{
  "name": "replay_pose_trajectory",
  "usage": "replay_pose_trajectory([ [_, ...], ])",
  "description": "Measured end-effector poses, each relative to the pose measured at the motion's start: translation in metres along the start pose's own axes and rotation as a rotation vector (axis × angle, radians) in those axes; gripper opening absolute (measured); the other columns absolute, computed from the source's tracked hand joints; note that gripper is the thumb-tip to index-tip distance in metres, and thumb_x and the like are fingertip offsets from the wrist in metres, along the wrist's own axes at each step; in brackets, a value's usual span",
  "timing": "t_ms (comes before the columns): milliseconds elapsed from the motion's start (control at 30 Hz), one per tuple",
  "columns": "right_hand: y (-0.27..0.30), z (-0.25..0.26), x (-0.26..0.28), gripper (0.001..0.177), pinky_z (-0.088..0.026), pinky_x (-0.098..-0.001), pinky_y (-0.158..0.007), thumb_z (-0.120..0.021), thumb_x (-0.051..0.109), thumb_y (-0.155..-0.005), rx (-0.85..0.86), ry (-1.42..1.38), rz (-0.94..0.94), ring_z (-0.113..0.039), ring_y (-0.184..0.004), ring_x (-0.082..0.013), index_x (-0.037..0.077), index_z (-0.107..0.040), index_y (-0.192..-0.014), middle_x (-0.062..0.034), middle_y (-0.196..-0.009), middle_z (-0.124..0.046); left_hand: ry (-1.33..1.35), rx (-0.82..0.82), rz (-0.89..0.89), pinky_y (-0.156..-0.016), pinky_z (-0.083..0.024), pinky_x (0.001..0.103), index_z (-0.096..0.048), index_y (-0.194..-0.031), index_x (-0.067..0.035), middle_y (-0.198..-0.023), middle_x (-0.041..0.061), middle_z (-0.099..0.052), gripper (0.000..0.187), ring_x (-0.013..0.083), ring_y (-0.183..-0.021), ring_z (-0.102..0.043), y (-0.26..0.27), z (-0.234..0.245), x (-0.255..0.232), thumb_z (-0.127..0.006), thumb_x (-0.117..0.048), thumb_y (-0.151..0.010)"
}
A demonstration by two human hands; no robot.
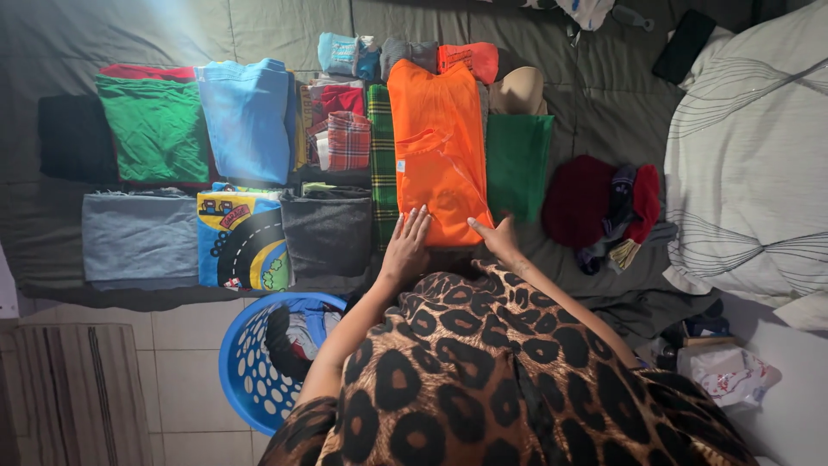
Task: The person folds several garments from a blue laundry basket and places them on a bed. They handle a black garment, a dark gray shirt, an orange shirt, and a light blue shirt, folding each by hand and stacking them on the bed.
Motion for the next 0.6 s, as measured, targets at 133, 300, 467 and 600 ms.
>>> replay_pose_trajectory([
  [133,0.020,0.007,0.021,0.096,-0.027,-0.0586,-0.122,-0.082,0.029,-0.076,-0.023,-0.105,0.191,-0.033,-0.148,-0.0443,0.015,-0.029,-0.155,-0.0241,-0.159,-0.035,-0.118,-0.038,-0.027,-0.122,-0.029,0.053,-0.050,-0.148,-0.006,-0.156,0.016,-0.048,0.076,0.0296,-0.144,-0.046,0.003,-0.013,0.006,-0.053,-0.018,-0.073],
  [300,0.028,0.014,0.036,0.098,-0.044,-0.0528,-0.107,-0.069,0.000,-0.075,-0.057,0.094,0.747,-0.047,-0.129,-0.0457,0.030,-0.037,-0.163,-0.0192,-0.136,-0.038,-0.139,-0.053,-0.037,-0.117,-0.037,0.054,-0.050,-0.148,-0.011,-0.155,0.017,-0.048,0.071,0.0320,-0.143,-0.047,0.005,-0.022,0.007,-0.053,-0.018,-0.078],
  [467,0.057,0.005,0.045,0.096,-0.054,-0.0545,-0.087,-0.079,0.031,-0.057,-0.116,0.701,1.314,-0.054,-0.111,-0.0454,0.039,-0.053,-0.149,-0.0205,-0.154,-0.032,-0.153,-0.081,-0.076,-0.112,-0.042,0.055,-0.052,-0.149,-0.019,-0.154,0.018,-0.049,0.064,0.0358,-0.140,-0.050,0.004,-0.017,0.006,-0.054,-0.020,-0.085],
  [600,0.040,-0.014,0.024,0.105,-0.057,-0.0511,-0.080,-0.081,0.034,-0.053,-0.102,0.822,1.321,-0.054,-0.112,-0.0425,0.033,-0.049,-0.153,-0.0192,-0.155,-0.034,-0.149,-0.074,-0.080,-0.103,-0.050,0.053,-0.056,-0.146,-0.017,-0.152,0.019,-0.051,0.059,0.0379,-0.139,-0.052,0.005,-0.021,0.009,-0.053,-0.016,-0.086],
])
Point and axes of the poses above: each hand's wrist, its own y-axis away from the middle knuckle, its own z-axis out of the back of the hand, x = y × z, the point moved 3 cm from there along -y, towards the middle knuckle
